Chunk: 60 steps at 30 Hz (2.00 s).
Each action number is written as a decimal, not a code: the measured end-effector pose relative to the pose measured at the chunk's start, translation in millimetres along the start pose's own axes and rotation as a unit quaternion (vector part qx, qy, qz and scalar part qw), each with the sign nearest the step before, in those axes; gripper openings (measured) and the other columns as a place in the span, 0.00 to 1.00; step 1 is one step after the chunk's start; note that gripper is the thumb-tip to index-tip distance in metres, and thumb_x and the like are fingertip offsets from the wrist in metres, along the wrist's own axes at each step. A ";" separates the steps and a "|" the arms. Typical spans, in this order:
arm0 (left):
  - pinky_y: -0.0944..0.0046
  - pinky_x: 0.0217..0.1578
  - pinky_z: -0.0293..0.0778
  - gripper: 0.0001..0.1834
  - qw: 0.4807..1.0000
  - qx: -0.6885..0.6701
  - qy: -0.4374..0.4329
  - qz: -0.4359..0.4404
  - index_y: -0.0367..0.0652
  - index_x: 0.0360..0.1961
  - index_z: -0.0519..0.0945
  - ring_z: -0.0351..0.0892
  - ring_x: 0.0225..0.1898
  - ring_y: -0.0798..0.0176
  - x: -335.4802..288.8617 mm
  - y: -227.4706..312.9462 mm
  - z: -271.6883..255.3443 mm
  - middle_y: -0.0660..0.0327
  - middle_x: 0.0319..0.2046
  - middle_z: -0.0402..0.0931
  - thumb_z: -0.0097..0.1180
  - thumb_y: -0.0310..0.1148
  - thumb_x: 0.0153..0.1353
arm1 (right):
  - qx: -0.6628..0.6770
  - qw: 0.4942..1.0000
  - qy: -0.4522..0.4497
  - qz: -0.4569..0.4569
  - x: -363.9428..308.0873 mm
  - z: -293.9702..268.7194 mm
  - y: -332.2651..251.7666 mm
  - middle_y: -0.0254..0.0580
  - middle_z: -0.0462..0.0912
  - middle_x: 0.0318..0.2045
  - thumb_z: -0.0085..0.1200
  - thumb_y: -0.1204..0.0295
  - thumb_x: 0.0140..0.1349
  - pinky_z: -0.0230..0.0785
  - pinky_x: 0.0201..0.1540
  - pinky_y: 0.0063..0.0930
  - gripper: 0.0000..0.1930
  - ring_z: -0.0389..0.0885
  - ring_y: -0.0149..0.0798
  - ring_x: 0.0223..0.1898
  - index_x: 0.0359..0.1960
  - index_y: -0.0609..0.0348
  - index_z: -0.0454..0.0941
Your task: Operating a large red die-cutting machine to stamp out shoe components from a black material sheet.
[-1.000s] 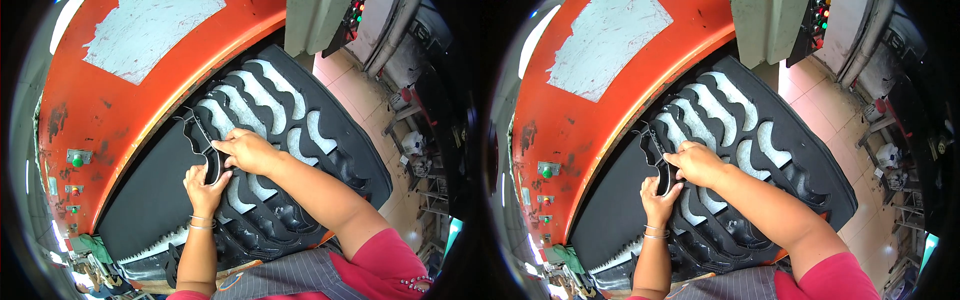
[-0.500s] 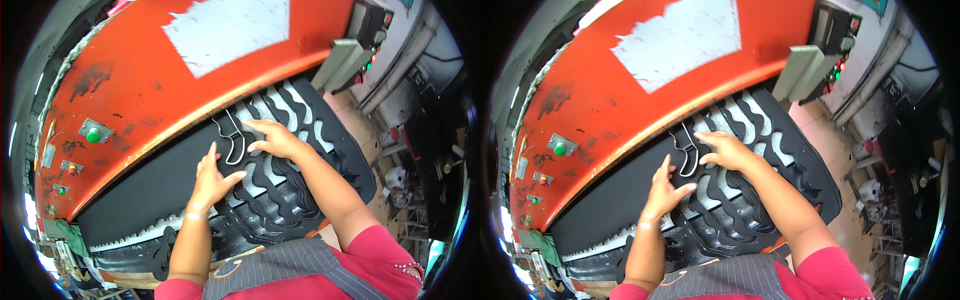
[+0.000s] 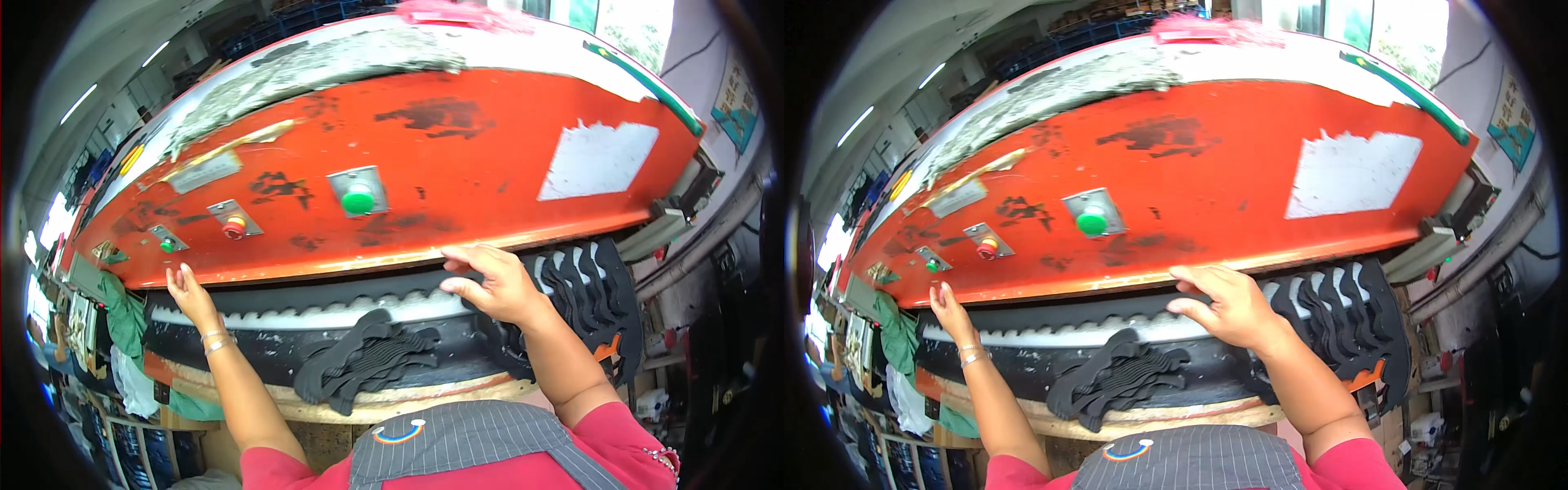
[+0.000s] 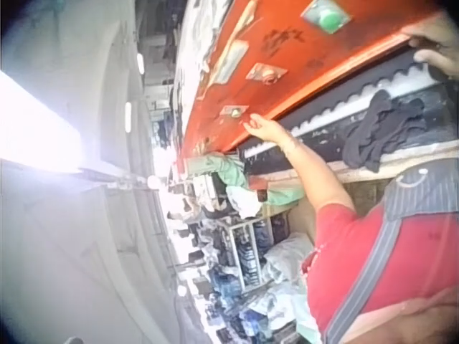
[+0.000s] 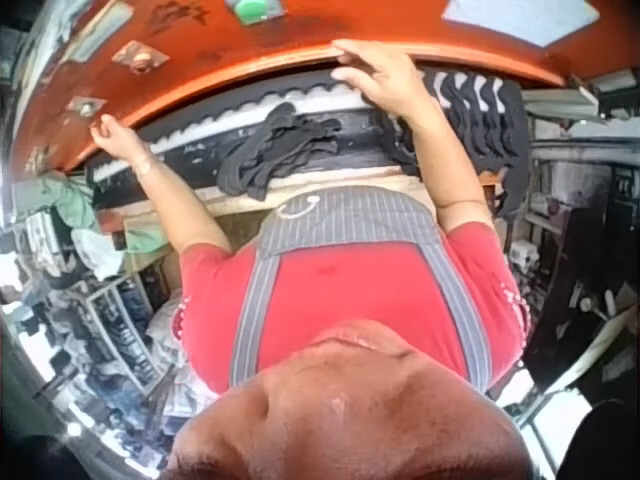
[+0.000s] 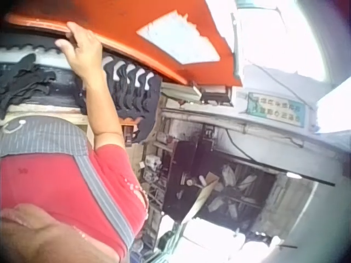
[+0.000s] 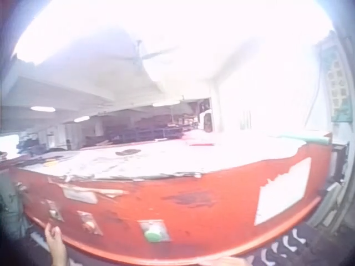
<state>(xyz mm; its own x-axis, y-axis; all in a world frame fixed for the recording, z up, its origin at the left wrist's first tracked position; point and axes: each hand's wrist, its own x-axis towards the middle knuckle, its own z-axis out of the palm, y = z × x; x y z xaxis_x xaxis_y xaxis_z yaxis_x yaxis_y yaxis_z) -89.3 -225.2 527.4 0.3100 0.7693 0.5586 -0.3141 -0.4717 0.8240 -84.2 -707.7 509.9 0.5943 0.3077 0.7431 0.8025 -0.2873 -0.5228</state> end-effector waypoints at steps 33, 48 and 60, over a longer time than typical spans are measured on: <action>0.52 0.41 0.73 0.15 0.738 0.201 -0.602 0.227 0.41 0.36 0.81 0.74 0.41 0.48 -334.7 103.5 2.2 0.52 0.33 0.76 0.55 0.42 0.58 | -0.289 0.922 -0.188 0.176 -160.6 31.0 -46.8 0.42 0.75 0.37 0.71 0.65 0.35 0.69 0.48 0.38 0.25 0.73 0.46 0.46 0.38 0.57 0.75; 0.52 0.43 0.75 0.24 0.452 0.296 -0.835 0.101 0.45 0.40 0.84 0.79 0.42 0.47 -362.4 166.6 -64.8 0.51 0.36 0.80 0.54 0.54 0.57 | 0.019 0.935 -0.260 0.241 -201.7 -59.0 -73.2 0.50 0.82 0.37 0.61 0.61 0.54 0.72 0.46 0.41 0.16 0.79 0.53 0.42 0.38 0.61 0.81; 0.56 0.43 0.73 0.14 0.732 0.022 -0.626 0.268 0.41 0.41 0.80 0.75 0.41 0.49 -437.4 133.8 100.5 0.55 0.36 0.75 0.62 0.29 0.52 | -0.160 0.957 -0.225 0.082 -193.1 -89.1 48.2 0.44 0.78 0.34 0.63 0.68 0.50 0.68 0.47 0.36 0.10 0.75 0.47 0.42 0.31 0.60 0.81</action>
<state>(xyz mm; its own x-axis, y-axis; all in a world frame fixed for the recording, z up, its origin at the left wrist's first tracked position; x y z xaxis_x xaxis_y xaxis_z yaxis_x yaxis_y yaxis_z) -176.8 -668.2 402.9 0.7409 -0.5169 0.4287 -0.6710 -0.5960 0.4411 -164.9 -861.8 378.5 0.7316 0.5739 0.3680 0.6817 -0.6068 -0.4088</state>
